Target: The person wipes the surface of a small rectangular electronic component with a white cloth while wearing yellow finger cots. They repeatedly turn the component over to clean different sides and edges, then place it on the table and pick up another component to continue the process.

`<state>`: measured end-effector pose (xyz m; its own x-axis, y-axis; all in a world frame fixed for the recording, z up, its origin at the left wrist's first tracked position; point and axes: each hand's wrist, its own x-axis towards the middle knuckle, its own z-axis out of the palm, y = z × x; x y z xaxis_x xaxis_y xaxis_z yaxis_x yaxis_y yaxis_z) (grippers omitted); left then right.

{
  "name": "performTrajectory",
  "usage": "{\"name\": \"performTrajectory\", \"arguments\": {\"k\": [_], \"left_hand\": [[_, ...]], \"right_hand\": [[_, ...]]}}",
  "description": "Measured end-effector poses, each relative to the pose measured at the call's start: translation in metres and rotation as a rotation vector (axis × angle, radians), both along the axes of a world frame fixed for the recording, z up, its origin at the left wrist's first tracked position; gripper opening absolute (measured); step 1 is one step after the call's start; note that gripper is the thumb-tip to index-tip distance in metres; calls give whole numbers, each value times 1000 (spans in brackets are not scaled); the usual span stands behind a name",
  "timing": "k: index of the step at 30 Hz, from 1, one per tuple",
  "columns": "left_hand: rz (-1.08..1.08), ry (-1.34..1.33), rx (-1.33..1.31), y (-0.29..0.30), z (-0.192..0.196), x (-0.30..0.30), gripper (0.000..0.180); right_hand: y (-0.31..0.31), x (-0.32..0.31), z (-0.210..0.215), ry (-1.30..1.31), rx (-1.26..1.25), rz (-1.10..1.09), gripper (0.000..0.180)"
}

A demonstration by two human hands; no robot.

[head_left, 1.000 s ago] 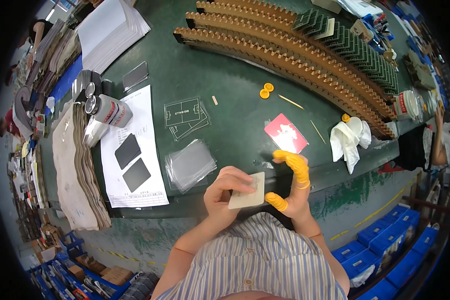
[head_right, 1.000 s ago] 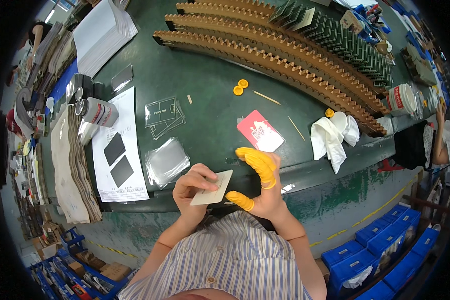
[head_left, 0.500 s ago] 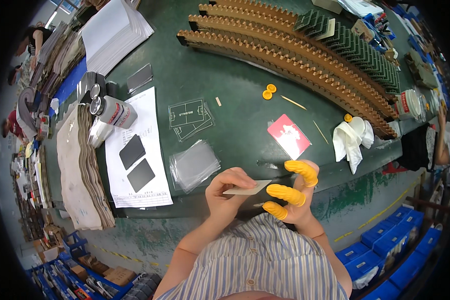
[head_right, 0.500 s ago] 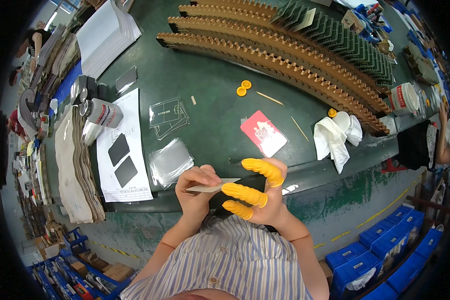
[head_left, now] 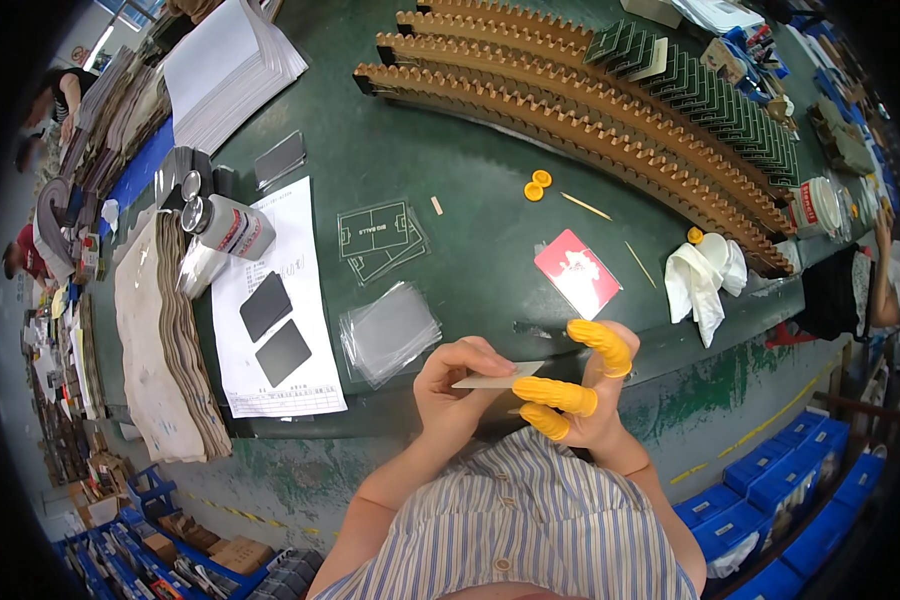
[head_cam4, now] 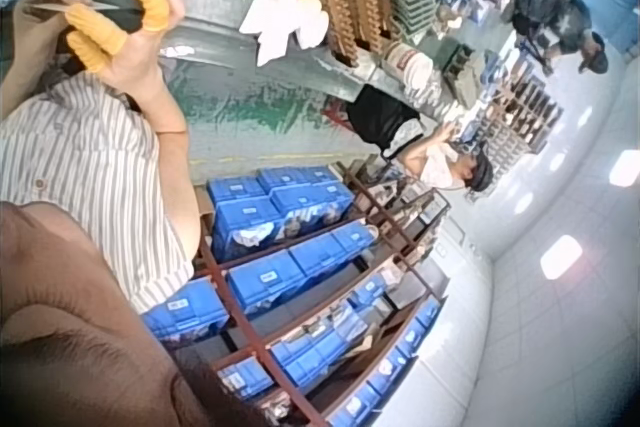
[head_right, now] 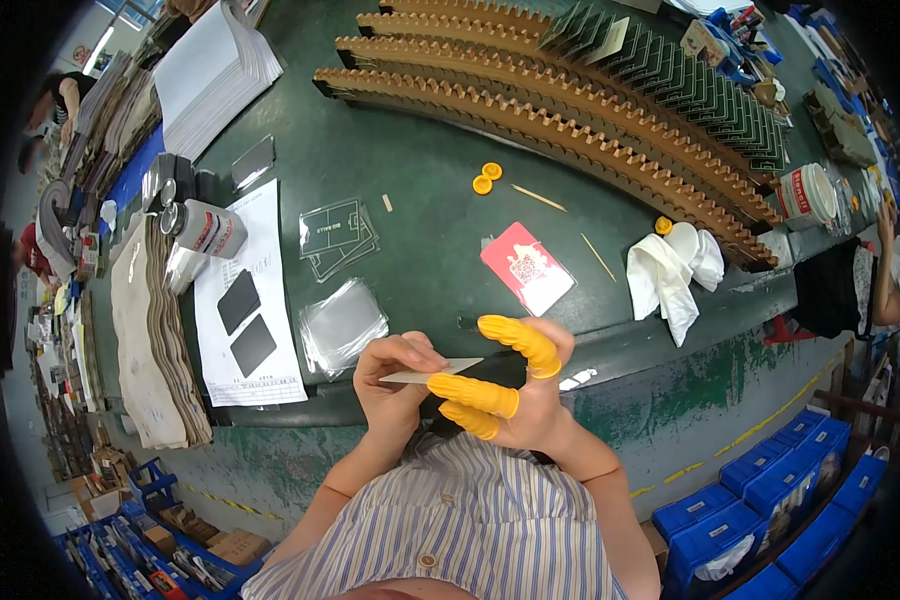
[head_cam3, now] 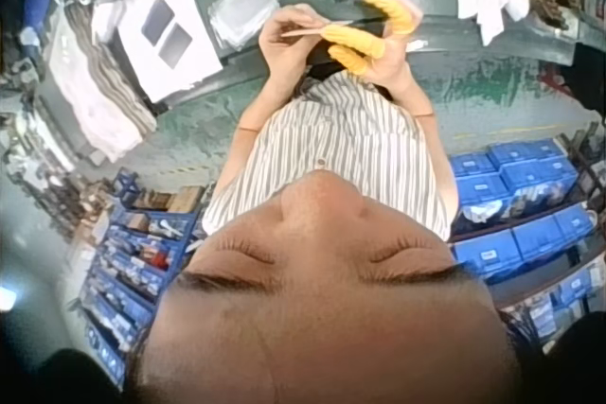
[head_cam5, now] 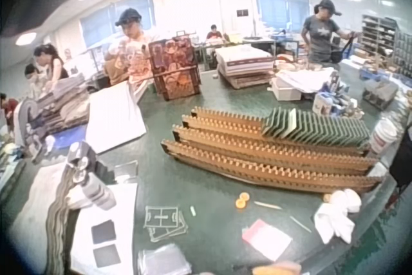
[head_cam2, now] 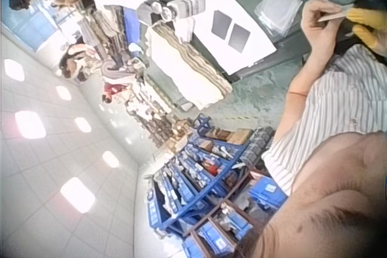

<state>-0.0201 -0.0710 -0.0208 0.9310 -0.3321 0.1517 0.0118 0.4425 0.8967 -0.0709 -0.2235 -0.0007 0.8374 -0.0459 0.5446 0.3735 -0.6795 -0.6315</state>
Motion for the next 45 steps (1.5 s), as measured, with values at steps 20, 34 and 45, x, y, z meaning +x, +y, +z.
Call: {"name": "performTrajectory", "arguments": {"k": [20, 34, 45], "left_hand": [[91, 130, -215, 1, 1, 2, 36], [-35, 107, -83, -2, 2, 4, 33], [-163, -178, 336, -6, 10, 1, 21]], "right_hand": [[3, 8, -18, 113, 333, 141, 65], [5, 2, -4, -73, 541, 80, 52], [-17, 2, 15, -12, 296, 101, 48]]}}
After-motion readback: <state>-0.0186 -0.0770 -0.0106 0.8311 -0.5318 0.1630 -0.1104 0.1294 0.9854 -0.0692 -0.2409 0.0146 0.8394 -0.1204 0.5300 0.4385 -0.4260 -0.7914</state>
